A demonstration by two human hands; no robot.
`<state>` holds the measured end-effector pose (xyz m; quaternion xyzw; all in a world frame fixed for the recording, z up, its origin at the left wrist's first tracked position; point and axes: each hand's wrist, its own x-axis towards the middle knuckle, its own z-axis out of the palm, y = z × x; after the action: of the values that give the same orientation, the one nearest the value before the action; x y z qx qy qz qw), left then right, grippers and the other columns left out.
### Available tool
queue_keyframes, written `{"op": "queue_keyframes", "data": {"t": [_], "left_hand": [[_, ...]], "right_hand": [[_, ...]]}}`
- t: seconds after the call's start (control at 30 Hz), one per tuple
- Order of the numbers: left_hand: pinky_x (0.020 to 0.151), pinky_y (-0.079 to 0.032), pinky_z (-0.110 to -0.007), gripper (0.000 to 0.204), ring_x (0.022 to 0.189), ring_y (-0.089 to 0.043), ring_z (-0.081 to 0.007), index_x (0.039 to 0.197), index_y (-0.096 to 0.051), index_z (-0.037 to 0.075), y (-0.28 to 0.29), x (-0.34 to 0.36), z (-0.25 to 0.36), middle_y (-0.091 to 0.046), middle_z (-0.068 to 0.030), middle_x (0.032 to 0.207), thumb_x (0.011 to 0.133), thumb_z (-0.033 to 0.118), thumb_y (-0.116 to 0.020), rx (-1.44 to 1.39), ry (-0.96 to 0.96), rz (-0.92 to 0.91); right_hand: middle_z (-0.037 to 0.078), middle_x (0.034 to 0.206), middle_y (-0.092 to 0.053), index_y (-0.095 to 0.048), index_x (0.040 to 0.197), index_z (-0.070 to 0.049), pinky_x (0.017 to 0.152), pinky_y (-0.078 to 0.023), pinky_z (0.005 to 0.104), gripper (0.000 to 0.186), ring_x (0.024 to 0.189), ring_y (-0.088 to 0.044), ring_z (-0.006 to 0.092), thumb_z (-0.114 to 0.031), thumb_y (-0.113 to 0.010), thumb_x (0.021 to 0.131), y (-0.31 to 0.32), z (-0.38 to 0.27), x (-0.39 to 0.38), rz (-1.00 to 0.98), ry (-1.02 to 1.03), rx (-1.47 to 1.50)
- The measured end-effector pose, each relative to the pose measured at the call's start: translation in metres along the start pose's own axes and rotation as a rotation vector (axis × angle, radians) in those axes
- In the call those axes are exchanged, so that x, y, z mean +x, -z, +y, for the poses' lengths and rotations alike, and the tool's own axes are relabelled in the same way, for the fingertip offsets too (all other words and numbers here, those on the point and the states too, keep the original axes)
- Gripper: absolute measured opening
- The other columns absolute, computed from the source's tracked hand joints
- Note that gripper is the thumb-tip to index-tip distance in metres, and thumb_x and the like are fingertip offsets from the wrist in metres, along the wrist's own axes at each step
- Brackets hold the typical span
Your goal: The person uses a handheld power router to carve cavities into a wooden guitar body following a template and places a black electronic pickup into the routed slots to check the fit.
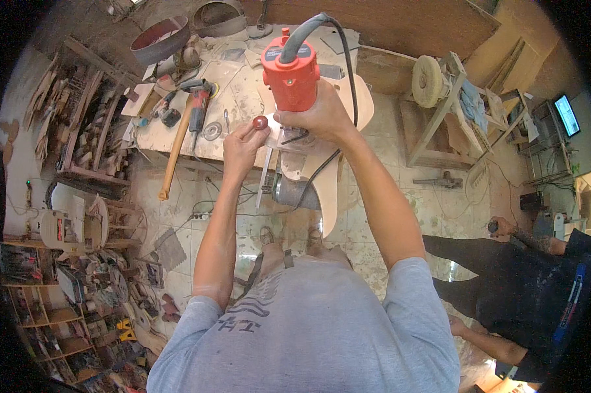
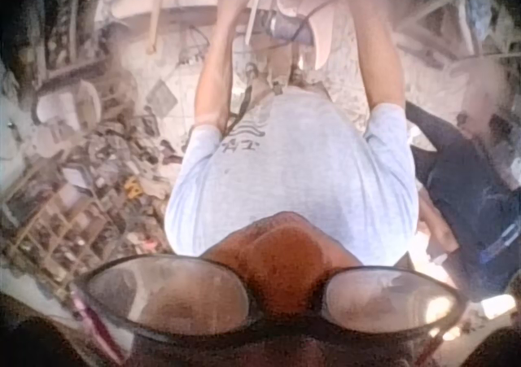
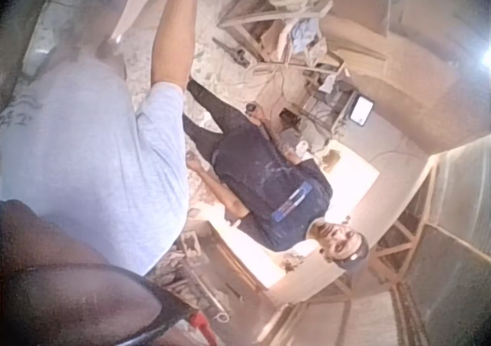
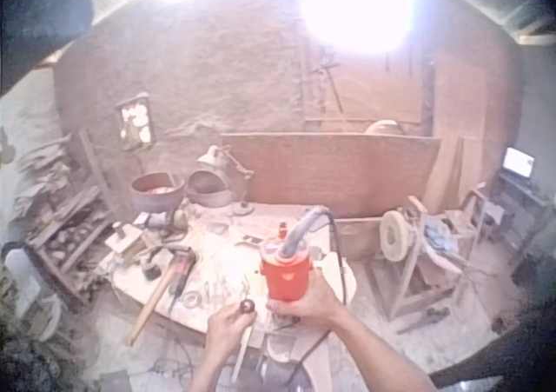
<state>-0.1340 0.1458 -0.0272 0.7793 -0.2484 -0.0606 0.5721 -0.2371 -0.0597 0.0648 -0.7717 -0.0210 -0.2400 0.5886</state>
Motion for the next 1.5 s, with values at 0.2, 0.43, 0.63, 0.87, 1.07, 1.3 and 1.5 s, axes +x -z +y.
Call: {"op": "queue_keyframes", "data": {"t": [0.2, 0.43, 0.63, 0.87, 1.07, 1.3, 1.5], "left_hand": [[0.075, -0.055, -0.033, 0.038, 0.079, -0.070, -0.0115, 0.127, -0.078, 0.005, 0.006, 0.002, -0.005, -0.080, -0.0121, 0.092, 0.095, 0.025, -0.077, -0.008, 0.110, 0.033], [0.075, -0.055, -0.033, 0.038, 0.079, -0.070, -0.0105, 0.127, -0.078, 0.007, 0.007, 0.004, -0.005, -0.080, -0.0136, 0.091, 0.095, 0.026, -0.078, -0.035, 0.087, 0.021], [0.086, -0.054, -0.034, 0.033, 0.093, -0.073, -0.0193, 0.122, -0.081, 0.009, 0.002, -0.001, -0.003, -0.080, -0.0112, 0.104, 0.094, 0.028, -0.079, -0.056, 0.024, -0.017], [0.093, -0.055, -0.037, 0.034, 0.108, -0.073, -0.0258, 0.120, -0.082, 0.013, 0.000, 0.000, -0.001, -0.077, -0.0130, 0.116, 0.091, 0.031, -0.082, -0.008, -0.019, -0.029], [0.101, -0.053, -0.038, 0.038, 0.116, -0.070, -0.0278, 0.121, -0.082, 0.012, 0.002, 0.000, 0.020, -0.073, -0.0181, 0.128, 0.090, 0.033, -0.084, 0.191, -0.048, -0.088], [0.100, -0.055, -0.043, 0.047, 0.119, -0.071, -0.0345, 0.116, -0.085, 0.017, 0.000, 0.006, 0.009, -0.069, -0.0171, 0.137, 0.080, 0.048, -0.087, 0.232, -0.033, -0.073], [0.100, -0.055, -0.045, 0.048, 0.117, -0.071, -0.0356, 0.117, -0.085, 0.017, -0.005, 0.009, 0.016, -0.070, -0.0177, 0.135, 0.081, 0.048, -0.087, 0.318, -0.042, -0.053]], "right_hand": [[0.004, 0.100, -0.076, -0.074, 0.107, -0.004, 0.085, -0.055, 0.0340, 0.046, 0.091, -0.069, 0.0145, -0.028, -0.094, 0.073, -0.013, 0.007, 0.010, 0.016, -0.007, -0.028], [0.004, 0.101, -0.076, -0.074, 0.108, -0.004, 0.087, -0.056, 0.0345, 0.046, 0.092, -0.070, 0.0150, -0.026, -0.094, 0.072, -0.010, 0.003, 0.011, 0.004, -0.034, -0.053], [0.004, 0.104, -0.076, -0.072, 0.116, -0.004, 0.090, -0.057, 0.0345, 0.054, 0.096, -0.071, 0.0151, -0.026, -0.094, 0.073, 0.004, 0.008, 0.004, -0.040, -0.054, -0.067], [0.004, 0.105, -0.075, -0.070, 0.119, -0.004, 0.090, -0.057, 0.0345, 0.058, 0.098, -0.071, 0.0151, -0.026, -0.096, 0.072, 0.006, -0.010, -0.004, -0.024, -0.035, 0.029], [0.004, 0.106, -0.075, -0.069, 0.121, -0.005, 0.091, -0.057, 0.0348, 0.059, 0.100, -0.070, 0.0156, -0.025, -0.096, 0.072, 0.020, 0.007, -0.009, -0.042, -0.093, -0.041], [0.005, 0.108, -0.074, -0.066, 0.126, -0.004, 0.093, -0.057, 0.0354, 0.065, 0.101, -0.070, 0.0160, -0.025, -0.096, 0.072, 0.019, 0.000, -0.011, -0.012, -0.038, 0.065], [0.005, 0.107, -0.075, -0.067, 0.124, -0.004, 0.090, -0.057, 0.0348, 0.062, 0.098, -0.071, 0.0159, -0.024, -0.096, 0.072, 0.022, -0.006, -0.010, 0.000, -0.040, 0.036]]}}
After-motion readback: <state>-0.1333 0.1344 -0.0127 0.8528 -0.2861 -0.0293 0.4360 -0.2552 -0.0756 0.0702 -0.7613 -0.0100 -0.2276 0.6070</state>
